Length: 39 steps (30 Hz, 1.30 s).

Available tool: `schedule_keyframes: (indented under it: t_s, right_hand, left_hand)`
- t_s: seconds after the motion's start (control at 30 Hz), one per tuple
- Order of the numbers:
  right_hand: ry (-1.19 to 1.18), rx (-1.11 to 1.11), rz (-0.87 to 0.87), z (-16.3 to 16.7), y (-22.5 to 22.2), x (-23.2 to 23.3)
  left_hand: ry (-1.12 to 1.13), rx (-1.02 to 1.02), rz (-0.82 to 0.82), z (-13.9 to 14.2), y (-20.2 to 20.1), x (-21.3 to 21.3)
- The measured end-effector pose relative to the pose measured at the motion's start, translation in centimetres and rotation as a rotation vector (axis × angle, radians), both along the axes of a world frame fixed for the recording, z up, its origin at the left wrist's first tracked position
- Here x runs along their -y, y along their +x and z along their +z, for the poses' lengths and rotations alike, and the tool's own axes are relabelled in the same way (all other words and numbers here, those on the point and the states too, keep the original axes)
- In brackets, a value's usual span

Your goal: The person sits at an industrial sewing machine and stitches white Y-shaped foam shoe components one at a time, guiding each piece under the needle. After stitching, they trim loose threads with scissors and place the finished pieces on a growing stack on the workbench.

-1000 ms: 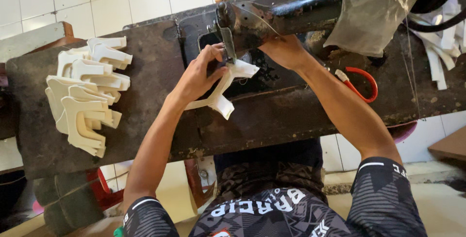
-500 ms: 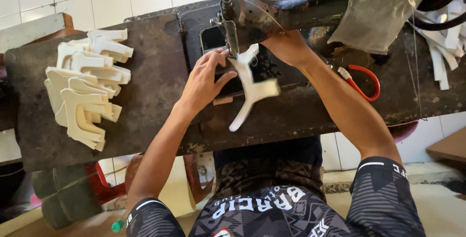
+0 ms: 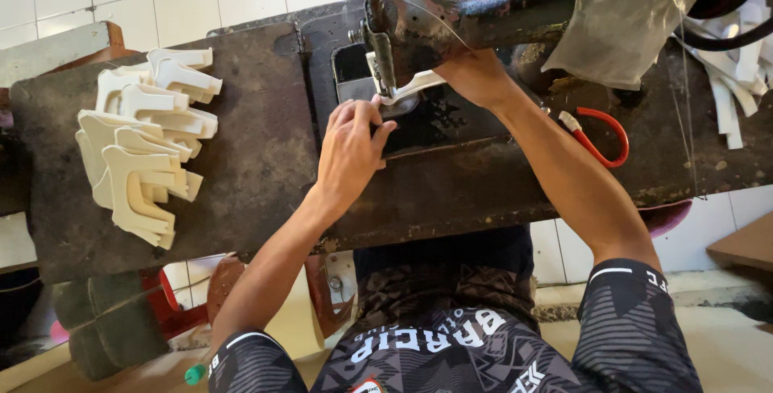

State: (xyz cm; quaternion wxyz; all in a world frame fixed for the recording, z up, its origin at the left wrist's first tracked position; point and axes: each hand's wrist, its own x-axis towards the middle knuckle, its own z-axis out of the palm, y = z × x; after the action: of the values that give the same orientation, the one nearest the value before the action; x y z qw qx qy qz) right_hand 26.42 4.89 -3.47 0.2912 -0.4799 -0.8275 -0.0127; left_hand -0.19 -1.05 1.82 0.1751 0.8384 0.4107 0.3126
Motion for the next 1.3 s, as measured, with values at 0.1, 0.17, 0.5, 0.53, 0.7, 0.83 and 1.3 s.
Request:
schedule_keyframes:
  t_s: [0.1,0.17,0.5,0.53,0.7,0.83,1.3]
  right_hand:
    - [-0.179,-0.309,0.034,-0.1,-0.2,0.0]
    - [-0.349,-0.575,0.066,-0.3,-0.2,0.0]
    - [0.097,0.359,-0.069,-1.7,0.6,-0.7]
    - [0.2,0.284,-0.055,-1.6,0.6,-0.7]
    - [-0.197,-0.28,0.049,-1.3,0.1,-0.4]
    - [-0.626,-0.959,0.029,-0.9,-0.3,0.1]
    - [-0.627,-1.045,0.174,-1.5,0.0,-0.2]
  left_hand:
    - [-0.319,-0.129,0.093,0.0,-0.5,-2.1]
    - [-0.068,0.025,-0.111,0.2,-1.4,-4.8]
    - [0.166,-0.242,-0.199,-1.5,-2.4,-5.7]
    - [0.172,-0.219,-0.184,-1.4,-2.4,-5.1]
    - [0.252,-0.149,-0.097,-0.2,-2.2,-3.1]
    - [0.274,-0.185,-0.035,0.6,-2.2,-1.2]
    - [0.276,-0.229,-0.186,0.6,-1.9,-4.0]
